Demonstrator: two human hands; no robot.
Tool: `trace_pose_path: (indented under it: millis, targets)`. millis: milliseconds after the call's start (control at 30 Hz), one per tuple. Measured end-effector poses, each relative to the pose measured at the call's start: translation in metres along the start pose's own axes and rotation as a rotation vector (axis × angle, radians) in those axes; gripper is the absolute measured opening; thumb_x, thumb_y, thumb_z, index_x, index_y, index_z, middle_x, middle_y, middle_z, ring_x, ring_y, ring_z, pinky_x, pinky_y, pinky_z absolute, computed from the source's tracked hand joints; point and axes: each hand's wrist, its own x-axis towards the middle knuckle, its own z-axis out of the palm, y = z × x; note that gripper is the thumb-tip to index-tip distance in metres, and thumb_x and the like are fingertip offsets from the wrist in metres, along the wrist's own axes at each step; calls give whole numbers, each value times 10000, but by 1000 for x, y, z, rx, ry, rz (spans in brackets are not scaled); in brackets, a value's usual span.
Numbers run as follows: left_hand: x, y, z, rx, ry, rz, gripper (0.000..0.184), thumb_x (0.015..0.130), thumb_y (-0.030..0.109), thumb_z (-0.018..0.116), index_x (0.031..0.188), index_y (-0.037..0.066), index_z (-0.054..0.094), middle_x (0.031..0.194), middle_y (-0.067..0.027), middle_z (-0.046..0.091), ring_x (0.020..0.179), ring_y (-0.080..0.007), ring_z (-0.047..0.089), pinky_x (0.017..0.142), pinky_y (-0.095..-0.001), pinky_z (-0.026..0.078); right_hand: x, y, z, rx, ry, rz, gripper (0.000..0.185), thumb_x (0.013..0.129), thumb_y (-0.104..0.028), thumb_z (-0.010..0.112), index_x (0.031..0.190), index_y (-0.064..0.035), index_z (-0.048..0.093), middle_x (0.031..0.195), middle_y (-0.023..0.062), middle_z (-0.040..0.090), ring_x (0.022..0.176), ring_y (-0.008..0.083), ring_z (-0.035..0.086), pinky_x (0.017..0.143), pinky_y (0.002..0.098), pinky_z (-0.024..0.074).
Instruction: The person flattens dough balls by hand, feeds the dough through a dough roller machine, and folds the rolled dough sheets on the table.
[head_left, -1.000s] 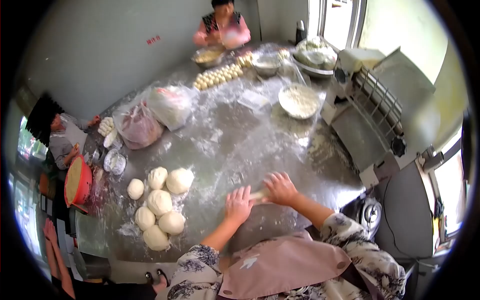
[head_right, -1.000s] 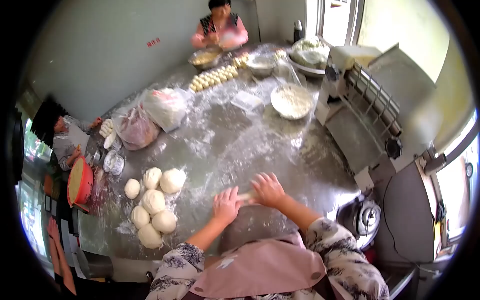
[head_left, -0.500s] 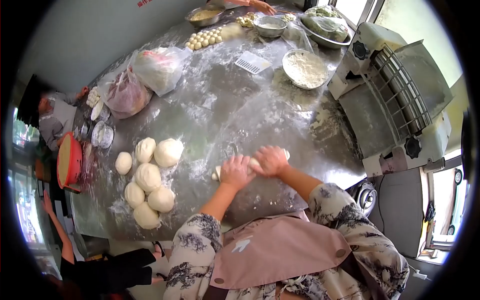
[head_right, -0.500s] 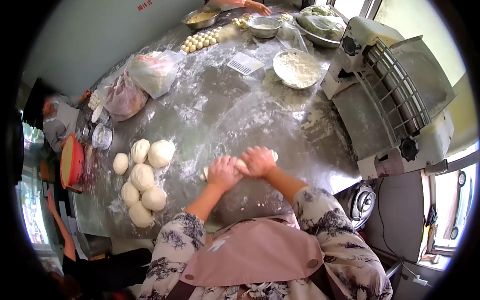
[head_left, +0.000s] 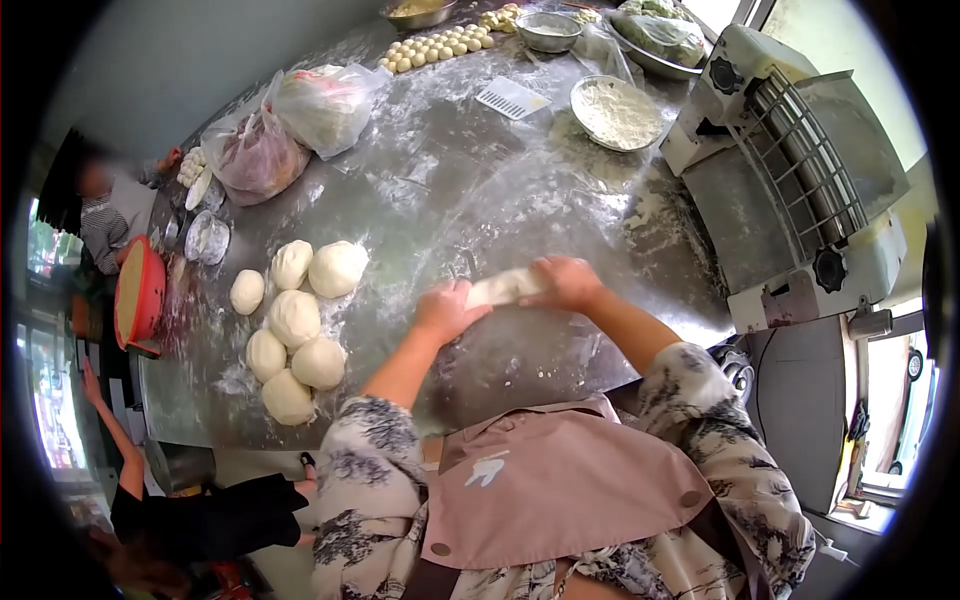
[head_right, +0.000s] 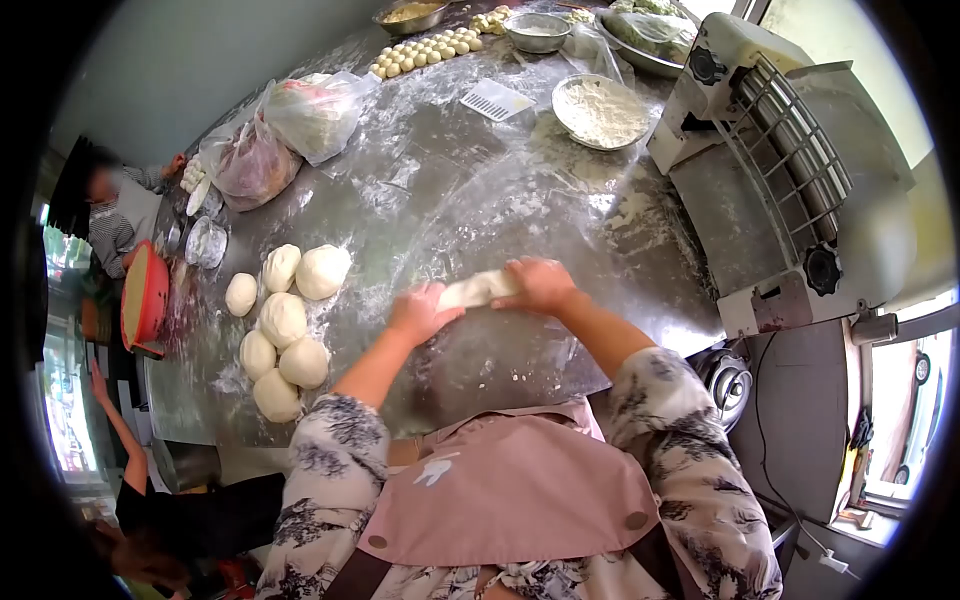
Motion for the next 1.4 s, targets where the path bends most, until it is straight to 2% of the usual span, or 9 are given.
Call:
trace_pose_path:
  millis: [167, 333, 500, 833, 933, 967, 1133, 1300, 1400]
  targets:
    - [-24, -3, -5, -29, -206, -74, 620, 741, 623, 625, 1031, 77, 592, 985, -114, 628, 948, -287, 612, 758, -428, 493, -18, 19, 8, 80, 12, 2, 686, 741, -676, 606, 1121, -107, 566, 1197, 130, 555, 1026, 325, 594, 859, 464, 466]
    - [-52, 12, 2, 85, 250, 117, 738, 717, 593, 656, 1209, 56, 534, 1133, -121, 552, 1084, -316, 533, 887, -467, 441, -39, 16, 16, -78, 521, -282, 766, 744, -683, 587, 1249, -113, 506, 1251, 126, 520, 1149, 331, 512, 983, 475, 391]
    - [-36, 5, 20, 9, 268, 46, 716, 703, 552, 699, 1181, 42, 547, 1116, -127, 547, 1060, -326, 522, 922, -419, 435, -30, 1, 39, -27, 417, -175, 770, 702, -628, 663, 1244, -106, 496, 1185, 106, 550, 1127, 321, 512, 964, 479, 385]
    - [-48, -37, 0, 33, -113, -116, 649, 753, 709, 574, 826, 65, 566, 866, -192, 629, 729, -387, 642, 606, -479, 515, -23, 1, 1, 59, -119, 111, 767, 717, -745, 577, 1106, -86, 529, 1015, 175, 646, 968, 367, 622, 803, 458, 494]
    - [-50, -28, -6, 66, -205, -170, 710, 731, 729, 566, 986, 69, 506, 937, -192, 636, 787, -383, 648, 672, -484, 516, -27, -4, 20, 61, -12, 53, 754, 750, -724, 556, 1216, -133, 520, 1152, 146, 583, 1035, 338, 592, 849, 468, 474]
    - [-47, -17, -15, -2, -269, -249, 751, 745, 689, 590, 1183, 86, 493, 1147, -202, 581, 992, -365, 613, 822, -480, 489, -32, -3, 22, 69, 84, -28, 769, 754, -723, 554, 1236, -126, 506, 1196, 155, 550, 1086, 340, 558, 895, 476, 441]
    - [-41, 54, -14, 192, 153, 228, 927, 751, 548, 675, 1453, 78, 294, 1355, -155, 435, 1218, -332, 447, 1019, -471, 334, -55, 1, 8, 13, 264, -229, 1000, 640, -697, 685, 1386, -103, 383, 1395, 166, 387, 1299, 348, 366, 1082, 519, 254]
    - [4, 98, 27, -6, 103, 191, 825, 736, 532, 684, 1360, 67, 411, 1222, -125, 545, 1086, -304, 548, 919, -448, 424, -56, -1, 31, -11, 146, -104, 1170, 521, -666, 770, 1410, -47, 329, 1395, 167, 406, 1299, 352, 380, 1091, 490, 270]
    - [19, 98, 34, 35, 62, 148, 660, 754, 558, 649, 1185, 74, 520, 1077, -95, 606, 984, -278, 600, 852, -442, 471, -48, 4, 28, 25, 284, -152, 943, 580, -636, 745, 1276, -61, 472, 1210, 137, 543, 1155, 335, 507, 989, 470, 381]
